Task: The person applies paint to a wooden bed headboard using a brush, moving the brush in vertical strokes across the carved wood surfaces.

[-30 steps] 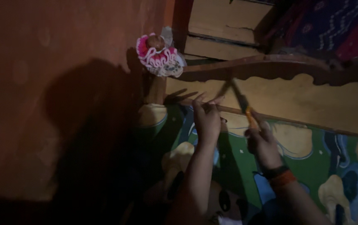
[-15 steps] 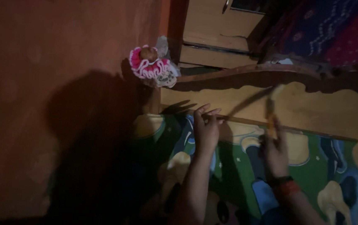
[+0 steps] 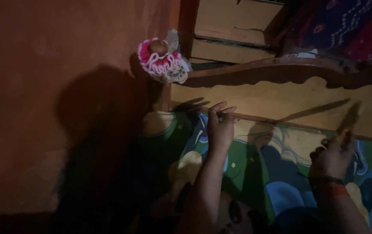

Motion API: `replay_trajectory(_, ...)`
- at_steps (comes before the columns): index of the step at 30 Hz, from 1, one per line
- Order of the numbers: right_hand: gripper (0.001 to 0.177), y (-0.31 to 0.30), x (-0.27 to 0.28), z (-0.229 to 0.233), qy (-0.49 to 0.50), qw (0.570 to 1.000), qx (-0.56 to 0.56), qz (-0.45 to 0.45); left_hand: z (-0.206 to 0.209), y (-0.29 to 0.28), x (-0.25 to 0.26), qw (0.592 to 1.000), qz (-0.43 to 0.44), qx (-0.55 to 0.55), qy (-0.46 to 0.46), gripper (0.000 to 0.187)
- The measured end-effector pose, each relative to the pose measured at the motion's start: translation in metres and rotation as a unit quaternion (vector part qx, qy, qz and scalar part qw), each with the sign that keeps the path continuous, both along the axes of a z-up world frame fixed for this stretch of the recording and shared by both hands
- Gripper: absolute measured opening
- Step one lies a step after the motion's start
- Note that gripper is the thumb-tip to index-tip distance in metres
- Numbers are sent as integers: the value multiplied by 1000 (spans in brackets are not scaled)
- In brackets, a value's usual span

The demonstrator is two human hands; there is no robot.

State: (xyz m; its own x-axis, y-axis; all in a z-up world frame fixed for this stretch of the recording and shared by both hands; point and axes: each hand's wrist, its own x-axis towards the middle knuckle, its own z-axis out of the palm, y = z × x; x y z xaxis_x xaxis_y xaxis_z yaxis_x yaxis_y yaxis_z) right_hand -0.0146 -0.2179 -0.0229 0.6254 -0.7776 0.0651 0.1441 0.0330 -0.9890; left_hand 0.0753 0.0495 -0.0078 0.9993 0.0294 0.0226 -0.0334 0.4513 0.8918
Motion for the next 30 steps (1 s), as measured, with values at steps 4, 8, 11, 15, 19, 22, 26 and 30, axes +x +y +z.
replay_trajectory(4,56,29,15,-6,1,993,-21,117,-1,3,1,999,-26,5,46,31)
replay_trajectory(8,64,89,13,1,120,954,-108,252,-17,-4,12,999,9,-29,-24,27)
replay_trajectory(11,56,109,11,5,123,926,-89,345,-25,-2,11,998,-19,-53,14,28)
replay_trajectory(15,56,74,11,1,88,968,-83,220,-22,-2,12,1000,1,-17,-12,29)
replay_trajectory(19,46,16,3,10,-38,993,-55,102,-15,-1,7,1000,-15,6,8,31)
replay_trajectory(22,47,-1,-3,15,-69,994,-41,68,-6,-2,3,999,-28,-9,-35,34)
replay_trajectory(26,57,15,5,-2,-10,992,-102,73,12,-2,-9,994,-93,39,-45,42)
replay_trajectory(30,58,65,8,1,6,948,-70,310,18,-4,-9,979,-59,86,-178,34)
